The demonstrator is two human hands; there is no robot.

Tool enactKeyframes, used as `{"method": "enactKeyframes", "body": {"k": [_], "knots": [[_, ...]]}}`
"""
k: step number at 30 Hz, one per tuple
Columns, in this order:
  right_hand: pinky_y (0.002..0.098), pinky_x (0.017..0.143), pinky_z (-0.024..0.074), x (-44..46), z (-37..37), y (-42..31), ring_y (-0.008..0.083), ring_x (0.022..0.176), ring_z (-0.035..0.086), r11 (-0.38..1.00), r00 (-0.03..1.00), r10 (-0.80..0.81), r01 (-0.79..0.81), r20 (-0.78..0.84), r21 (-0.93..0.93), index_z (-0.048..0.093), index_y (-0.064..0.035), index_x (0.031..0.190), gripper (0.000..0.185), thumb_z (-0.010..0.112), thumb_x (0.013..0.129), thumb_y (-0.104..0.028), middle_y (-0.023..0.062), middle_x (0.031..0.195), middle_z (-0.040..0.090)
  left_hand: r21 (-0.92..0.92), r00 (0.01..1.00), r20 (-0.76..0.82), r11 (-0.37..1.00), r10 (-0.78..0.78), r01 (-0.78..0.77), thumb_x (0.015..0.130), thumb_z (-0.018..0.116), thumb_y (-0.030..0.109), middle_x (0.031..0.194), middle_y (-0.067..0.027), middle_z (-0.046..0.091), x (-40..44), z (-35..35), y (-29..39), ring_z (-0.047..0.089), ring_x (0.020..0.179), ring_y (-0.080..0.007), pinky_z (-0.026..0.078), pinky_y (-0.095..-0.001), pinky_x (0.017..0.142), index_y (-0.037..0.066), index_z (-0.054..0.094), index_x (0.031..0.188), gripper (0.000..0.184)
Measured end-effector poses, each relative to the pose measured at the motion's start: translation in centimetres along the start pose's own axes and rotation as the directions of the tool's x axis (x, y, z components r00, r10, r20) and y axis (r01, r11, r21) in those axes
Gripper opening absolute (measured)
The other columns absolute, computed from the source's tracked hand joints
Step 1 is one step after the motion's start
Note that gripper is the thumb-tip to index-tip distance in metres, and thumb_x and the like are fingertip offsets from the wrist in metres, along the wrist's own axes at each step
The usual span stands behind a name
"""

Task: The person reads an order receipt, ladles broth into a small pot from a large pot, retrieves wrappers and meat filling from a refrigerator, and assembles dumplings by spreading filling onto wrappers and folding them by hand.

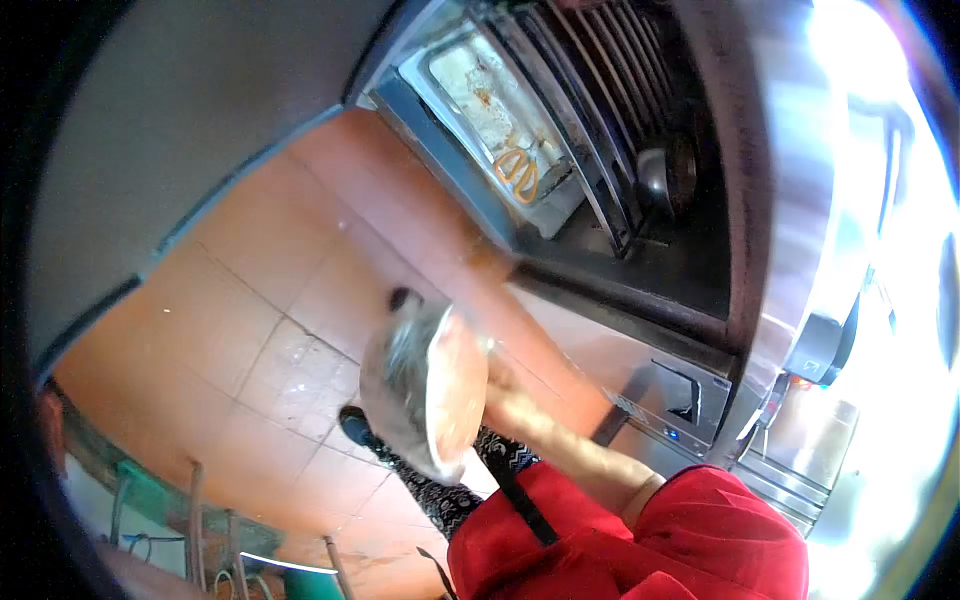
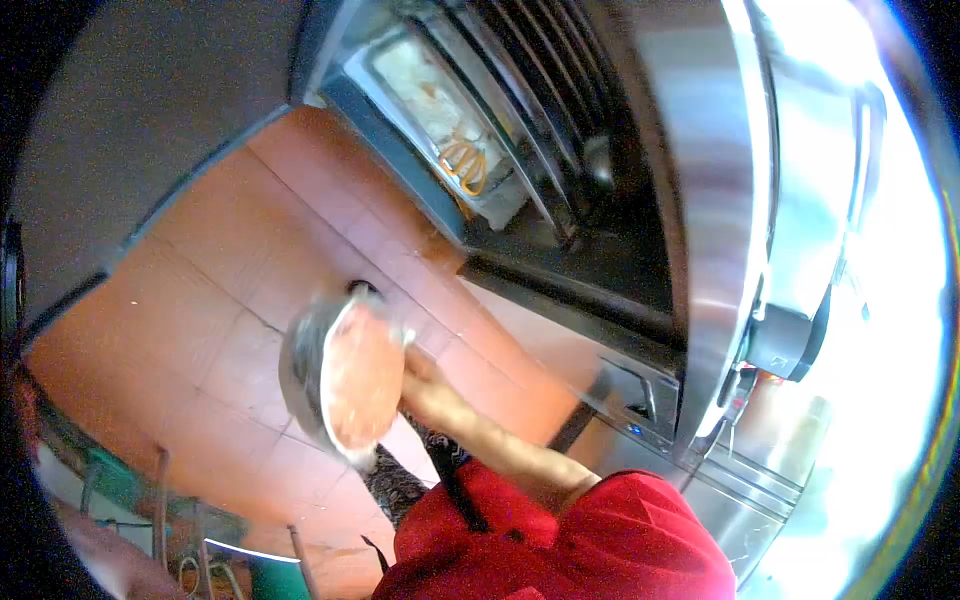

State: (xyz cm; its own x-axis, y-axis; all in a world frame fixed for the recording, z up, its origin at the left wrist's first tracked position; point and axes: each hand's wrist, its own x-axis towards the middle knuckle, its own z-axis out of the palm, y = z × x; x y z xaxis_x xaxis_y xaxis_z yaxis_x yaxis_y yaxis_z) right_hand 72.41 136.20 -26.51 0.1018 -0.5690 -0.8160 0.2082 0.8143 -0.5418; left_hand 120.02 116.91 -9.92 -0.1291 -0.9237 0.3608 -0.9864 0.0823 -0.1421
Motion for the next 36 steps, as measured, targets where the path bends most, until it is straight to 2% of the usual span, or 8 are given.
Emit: {"method": "enactKeyframes", "body": {"k": [4,11,17,18,23,25,30,36], "knots": [[0.0276,0.068,0.0514,-7.7,0.2,1.2,0.0136,0.082,0.059,0.988,0.985,0.092,-0.073,0.143,-0.136,0.033,-0.0058,0.139,0.044,0.045,0.097,-0.014,0.0086,0.107,0.059,-0.286,0.963,0.160,0.924,-0.216,0.255,0.075,0.073,0.038,0.117,-0.0132,0.057,-3.7,1.4,2.2,0.056,0.107,-0.0263,0.044,-0.0391,0.089,0.002,0.052,0.121,0.062],[0.0258,0.062,0.0509,-22.0,-2.5,-8.5,0.0127,0.073,0.061,0.981,0.993,-0.118,0.117,0.002,-0.153,0.043,-0.0107,0.135,0.043,0.055,0.094,-0.018,0.0038,0.101,0.064,-0.104,0.920,0.309,0.953,-0.242,0.286,0.073,0.074,0.033,0.097,-0.0157,0.057,-6.3,-7.2,12.2,0.056,0.094,-0.0342,0.044,-0.0466,0.080,0.006,0.049,0.110,0.053],[0.0276,0.062,0.0530,-29.3,-5.5,-20.2,0.0172,0.080,0.064,0.936,0.926,-0.319,0.275,-0.202,-0.219,0.040,-0.0042,0.136,0.047,0.053,0.091,-0.012,0.0112,0.107,0.063,-0.396,0.644,0.761,0.732,-0.076,0.554,0.073,0.075,0.025,0.139,-0.0322,0.032,-10.4,-13.9,22.4,0.033,0.129,-0.0441,0.028,-0.0468,0.109,-0.006,0.019,0.141,0.094],[0.0272,0.062,0.0532,-30.1,-6.2,-22.2,0.0179,0.080,0.065,0.919,0.917,-0.345,0.287,-0.201,-0.270,0.040,-0.0004,0.133,0.045,0.052,0.092,-0.016,0.0143,0.108,0.062,-0.535,0.761,0.648,0.692,-0.031,0.484,0.070,0.077,0.025,0.140,-0.0325,0.030,-12.4,-13.0,24.7,0.031,0.130,-0.0443,0.028,-0.0463,0.109,-0.006,0.018,0.142,0.098],[0.0229,0.052,0.0499,-25.5,-12.2,-27.6,0.0112,0.062,0.059,0.810,0.795,-0.554,0.447,-0.246,-0.379,0.051,-0.0029,0.112,0.024,0.048,0.094,-0.019,0.0072,0.082,0.062,-0.486,0.559,0.827,0.418,-0.066,0.768,0.070,0.076,0.034,0.145,-0.0377,0.013,-11.0,-14.3,39.4,0.013,0.137,-0.0492,0.016,-0.0446,0.113,-0.009,-0.001,0.143,0.114],[0.0232,0.053,0.0507,-23.9,-13.7,-29.9,0.0127,0.063,0.060,0.792,0.783,-0.582,0.483,-0.220,-0.375,0.048,-0.0006,0.116,0.029,0.046,0.092,-0.017,0.0084,0.081,0.061,-0.602,0.634,0.773,0.322,0.005,0.731,0.071,0.076,0.037,0.144,-0.0396,0.011,-10.4,-13.9,43.3,0.015,0.135,-0.0498,0.020,-0.0444,0.112,-0.007,-0.003,0.143,0.116],[0.0277,0.058,0.0550,-21.4,-14.8,-35.4,0.0223,0.067,0.065,0.824,0.814,-0.547,0.484,-0.194,-0.293,0.025,0.0087,0.136,0.059,0.048,0.085,-0.011,0.0207,0.091,0.061,-0.779,0.726,0.623,0.325,0.292,0.537,0.077,0.072,0.028,0.128,-0.0280,0.035,-7.2,-11.1,48.2,0.053,0.102,-0.0320,0.048,-0.0368,0.086,0.009,0.021,0.144,0.086],[0.0301,0.061,0.0575,-19.3,-13.7,-37.1,0.0252,0.076,0.067,0.870,0.859,-0.487,0.493,-0.155,-0.001,0.027,0.0034,0.135,0.053,0.046,0.087,-0.010,0.0212,0.107,0.057,-0.711,0.615,0.691,0.205,0.380,0.672,0.085,0.064,0.026,0.099,-0.0125,0.065,3.5,-16.7,43.4,0.062,0.092,-0.0226,0.049,-0.0326,0.083,0.002,0.054,0.121,0.044]]}}
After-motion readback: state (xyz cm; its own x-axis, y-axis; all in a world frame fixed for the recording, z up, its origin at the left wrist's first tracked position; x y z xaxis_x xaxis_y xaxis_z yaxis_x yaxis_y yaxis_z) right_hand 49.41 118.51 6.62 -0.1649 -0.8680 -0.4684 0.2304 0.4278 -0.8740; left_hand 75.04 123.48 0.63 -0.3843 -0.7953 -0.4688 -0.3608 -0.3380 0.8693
